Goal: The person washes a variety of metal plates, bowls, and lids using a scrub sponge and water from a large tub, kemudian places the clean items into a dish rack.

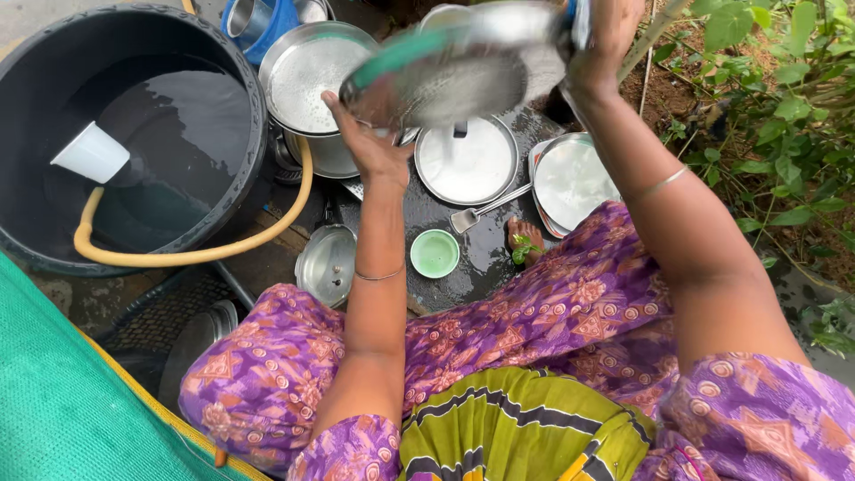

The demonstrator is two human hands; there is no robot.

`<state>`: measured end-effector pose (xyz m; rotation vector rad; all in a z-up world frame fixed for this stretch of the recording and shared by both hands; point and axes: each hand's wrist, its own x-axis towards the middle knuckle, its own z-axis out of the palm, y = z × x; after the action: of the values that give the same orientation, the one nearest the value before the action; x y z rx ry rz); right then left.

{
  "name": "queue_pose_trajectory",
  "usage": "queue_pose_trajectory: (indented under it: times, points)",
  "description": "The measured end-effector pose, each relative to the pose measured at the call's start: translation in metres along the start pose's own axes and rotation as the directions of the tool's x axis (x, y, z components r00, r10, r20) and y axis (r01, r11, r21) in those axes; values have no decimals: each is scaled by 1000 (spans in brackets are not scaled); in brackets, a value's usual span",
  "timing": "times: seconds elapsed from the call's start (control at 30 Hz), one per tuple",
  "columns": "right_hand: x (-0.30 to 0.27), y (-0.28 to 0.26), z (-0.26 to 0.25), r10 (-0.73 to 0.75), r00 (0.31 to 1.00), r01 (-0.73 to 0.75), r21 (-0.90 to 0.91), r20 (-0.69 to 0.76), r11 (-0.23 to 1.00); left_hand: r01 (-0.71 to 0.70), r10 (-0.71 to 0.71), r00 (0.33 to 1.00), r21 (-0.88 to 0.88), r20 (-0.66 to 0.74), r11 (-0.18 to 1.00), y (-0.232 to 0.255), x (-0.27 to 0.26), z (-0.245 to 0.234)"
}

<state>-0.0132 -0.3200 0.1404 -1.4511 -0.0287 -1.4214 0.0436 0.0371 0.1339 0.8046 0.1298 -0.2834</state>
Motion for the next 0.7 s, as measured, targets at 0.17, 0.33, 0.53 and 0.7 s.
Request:
queue_pose_trajectory:
  times: [0.17,0.33,0.53,0.7]
  points:
    - [9,-75,6,778,512,-851,337,365,402,329,-234,920,-293,316,898,26,25,-25]
    - [-56,-140,80,305,715,136,-552,630,823,-109,117,984,-63,132,992,20,-2,6]
    - [-100,-157,89,353,385,464,-510,853,724,-347,342,937,61,72,936,49,-5,6]
    - [-47,-133,84,232,651,408,-590,723,696,-426,349,900,352,262,834,28,-4,9]
